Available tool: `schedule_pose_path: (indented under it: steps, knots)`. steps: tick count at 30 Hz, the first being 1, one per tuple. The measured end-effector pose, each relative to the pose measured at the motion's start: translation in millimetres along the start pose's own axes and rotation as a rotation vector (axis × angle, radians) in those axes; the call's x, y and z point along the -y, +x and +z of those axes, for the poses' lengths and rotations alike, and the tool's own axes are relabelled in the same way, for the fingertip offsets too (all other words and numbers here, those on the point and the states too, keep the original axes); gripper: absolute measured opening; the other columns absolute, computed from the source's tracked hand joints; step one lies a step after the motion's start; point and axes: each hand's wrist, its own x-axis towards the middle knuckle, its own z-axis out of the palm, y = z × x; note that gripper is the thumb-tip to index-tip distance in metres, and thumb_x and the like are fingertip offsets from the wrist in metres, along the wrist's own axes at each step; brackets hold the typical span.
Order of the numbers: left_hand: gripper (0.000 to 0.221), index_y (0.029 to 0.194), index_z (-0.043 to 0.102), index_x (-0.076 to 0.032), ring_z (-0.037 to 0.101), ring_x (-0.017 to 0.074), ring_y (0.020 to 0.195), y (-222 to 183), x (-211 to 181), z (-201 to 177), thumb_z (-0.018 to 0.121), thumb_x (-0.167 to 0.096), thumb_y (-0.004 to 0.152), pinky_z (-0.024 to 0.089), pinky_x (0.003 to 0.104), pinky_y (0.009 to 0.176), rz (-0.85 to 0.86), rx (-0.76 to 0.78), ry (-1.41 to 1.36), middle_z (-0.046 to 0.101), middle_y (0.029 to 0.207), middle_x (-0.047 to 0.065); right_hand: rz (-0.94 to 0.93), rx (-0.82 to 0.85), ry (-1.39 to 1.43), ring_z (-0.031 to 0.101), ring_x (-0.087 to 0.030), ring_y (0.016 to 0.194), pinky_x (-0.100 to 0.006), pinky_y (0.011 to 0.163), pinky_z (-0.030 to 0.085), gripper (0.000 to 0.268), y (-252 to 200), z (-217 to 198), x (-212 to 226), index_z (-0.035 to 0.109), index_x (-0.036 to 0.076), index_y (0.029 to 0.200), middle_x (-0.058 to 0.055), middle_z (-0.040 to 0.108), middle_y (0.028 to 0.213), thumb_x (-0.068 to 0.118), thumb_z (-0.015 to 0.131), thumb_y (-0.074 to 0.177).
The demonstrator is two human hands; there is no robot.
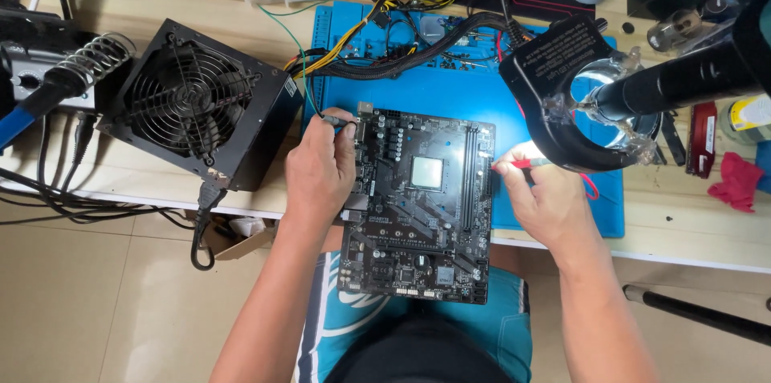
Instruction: Testing electrical components on a computer motherboard using a multimeter probe at a repair bench.
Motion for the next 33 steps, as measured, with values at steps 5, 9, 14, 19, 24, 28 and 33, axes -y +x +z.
schedule_pose_path:
  steps: [5, 9, 14, 19, 24, 28, 33]
  knots:
    - [0.008, 0.113, 0.065, -0.013, 0.075, 0.0378, 0.066, 2, -3, -2, 0.061, -0.019, 0.116, 0.064, 0.048, 0.058, 0.008, 0.001, -0.001, 0.078, 0.099, 0.006, 0.009, -0.031, 0.016, 0.068, -0.031, 0.065, -0.039, 0.076, 0.060, 0.023, -4, 3, -5, 0.075, 0.013, 0.098, -0.008, 0.065, 0.072, 0.023, 0.064, 0.116]
    - [0.008, 0.113, 0.064, -0.014, 0.075, 0.0374, 0.065, 1, -2, -1, 0.060, -0.019, 0.116, 0.064, 0.048, 0.058, 0.009, -0.004, 0.002, 0.078, 0.099, 0.006, 0.038, -0.028, 0.032, 0.071, -0.032, 0.070, -0.041, 0.079, 0.062, 0.019, -11, 8, -13, 0.076, 0.013, 0.104, -0.010, 0.070, 0.079, 0.024, 0.065, 0.115]
    - [0.006, 0.116, 0.065, -0.015, 0.074, 0.0370, 0.065, -2, 5, 3, 0.060, -0.018, 0.116, 0.064, 0.047, 0.059, 0.017, -0.011, -0.018, 0.079, 0.103, 0.005, 0.063, -0.034, 0.034, 0.073, -0.034, 0.072, -0.042, 0.079, 0.063, 0.019, -10, 9, -11, 0.077, 0.012, 0.106, -0.012, 0.072, 0.082, 0.025, 0.065, 0.115]
    - [0.006, 0.116, 0.065, -0.015, 0.074, 0.0378, 0.065, -1, 3, 2, 0.060, -0.019, 0.116, 0.063, 0.048, 0.058, 0.012, -0.005, -0.008, 0.079, 0.102, 0.006, 0.081, -0.042, 0.040, 0.074, -0.032, 0.074, -0.042, 0.081, 0.064, 0.020, -9, 9, -8, 0.077, 0.012, 0.107, -0.012, 0.074, 0.084, 0.025, 0.065, 0.116]
    - [0.007, 0.113, 0.063, -0.013, 0.074, 0.0381, 0.064, -1, 2, 1, 0.060, -0.019, 0.116, 0.063, 0.048, 0.057, 0.019, -0.012, -0.005, 0.080, 0.105, 0.005, 0.072, -0.050, 0.058, 0.074, -0.032, 0.073, -0.042, 0.080, 0.064, 0.018, -13, 11, -14, 0.078, 0.013, 0.108, -0.011, 0.074, 0.083, 0.024, 0.066, 0.115]
    - [0.008, 0.111, 0.063, -0.013, 0.074, 0.0377, 0.066, -1, 5, 3, 0.061, -0.019, 0.116, 0.062, 0.047, 0.056, 0.031, -0.023, 0.003, 0.080, 0.108, 0.003, 0.060, -0.050, 0.048, 0.074, -0.034, 0.072, -0.042, 0.079, 0.064, 0.017, -12, 10, -14, 0.078, 0.012, 0.108, -0.011, 0.074, 0.081, 0.023, 0.067, 0.115]
    - [0.009, 0.110, 0.062, -0.012, 0.074, 0.0381, 0.066, -2, 8, 5, 0.062, -0.018, 0.116, 0.062, 0.047, 0.056, 0.036, -0.031, 0.008, 0.081, 0.108, 0.004, 0.059, -0.055, 0.058, 0.074, -0.033, 0.072, -0.042, 0.079, 0.064, 0.017, -14, 11, -18, 0.079, 0.013, 0.108, -0.010, 0.074, 0.081, 0.024, 0.067, 0.115]
